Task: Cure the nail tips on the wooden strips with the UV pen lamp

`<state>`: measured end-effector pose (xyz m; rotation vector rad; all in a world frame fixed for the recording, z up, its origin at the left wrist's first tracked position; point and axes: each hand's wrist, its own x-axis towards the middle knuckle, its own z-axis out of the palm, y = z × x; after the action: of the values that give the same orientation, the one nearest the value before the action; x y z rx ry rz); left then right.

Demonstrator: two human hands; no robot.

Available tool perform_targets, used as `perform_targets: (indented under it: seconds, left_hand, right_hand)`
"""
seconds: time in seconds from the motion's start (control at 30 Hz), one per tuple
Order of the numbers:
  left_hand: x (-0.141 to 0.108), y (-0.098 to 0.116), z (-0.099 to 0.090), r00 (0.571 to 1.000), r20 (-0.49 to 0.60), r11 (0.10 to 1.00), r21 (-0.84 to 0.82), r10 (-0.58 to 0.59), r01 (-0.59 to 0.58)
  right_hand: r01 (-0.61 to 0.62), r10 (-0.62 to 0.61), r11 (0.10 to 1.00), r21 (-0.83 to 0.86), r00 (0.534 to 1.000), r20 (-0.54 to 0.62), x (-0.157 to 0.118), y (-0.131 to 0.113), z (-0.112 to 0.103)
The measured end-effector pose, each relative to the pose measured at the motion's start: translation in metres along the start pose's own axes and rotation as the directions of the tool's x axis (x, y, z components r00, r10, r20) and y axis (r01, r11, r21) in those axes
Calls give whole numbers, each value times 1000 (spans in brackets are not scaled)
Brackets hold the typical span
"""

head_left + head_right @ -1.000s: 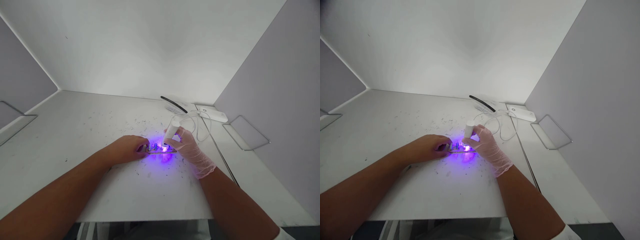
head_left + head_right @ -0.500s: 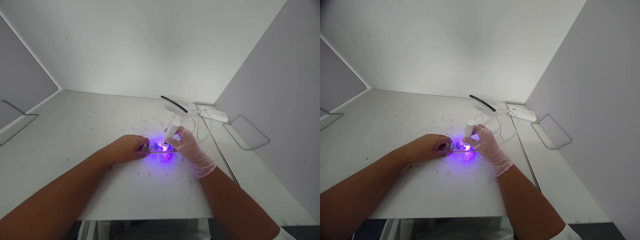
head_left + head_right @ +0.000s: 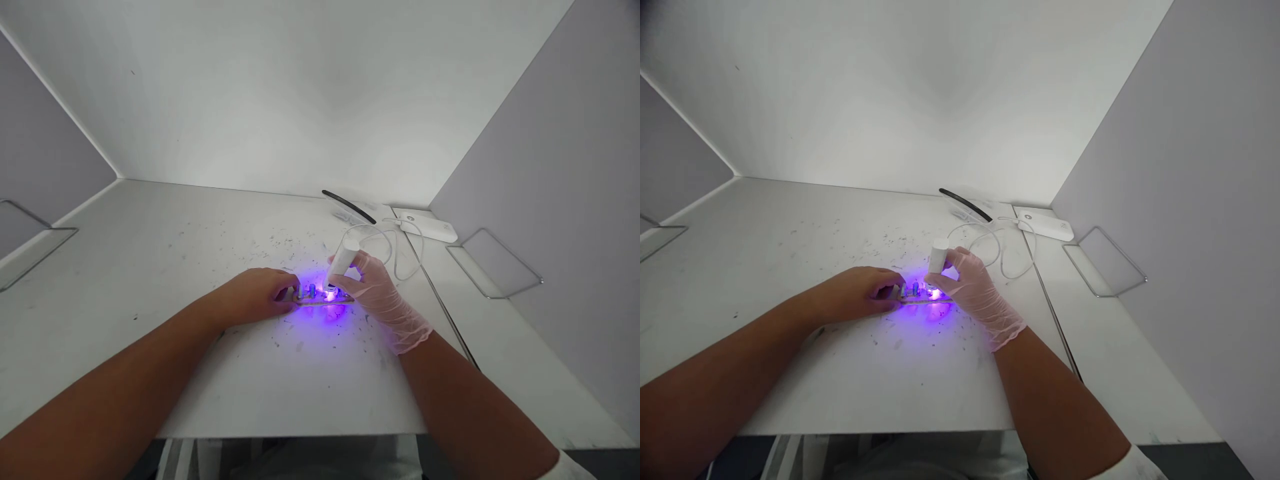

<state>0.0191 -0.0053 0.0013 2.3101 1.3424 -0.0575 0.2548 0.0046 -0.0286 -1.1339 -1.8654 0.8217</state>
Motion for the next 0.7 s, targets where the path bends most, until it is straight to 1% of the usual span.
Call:
perform_targets:
  seconds: [0.37,0.7]
  left_hand:
    - [0,-1,0,1000,0,1000,4,-15,15]
    - [0,-2,0,1000,-5,1000,16,-8,8]
  right_hand:
    - [-12,12,1000,26,1000,-1,1,3,1]
    - [24,-24,1000,15,1000,-13,0,4,2]
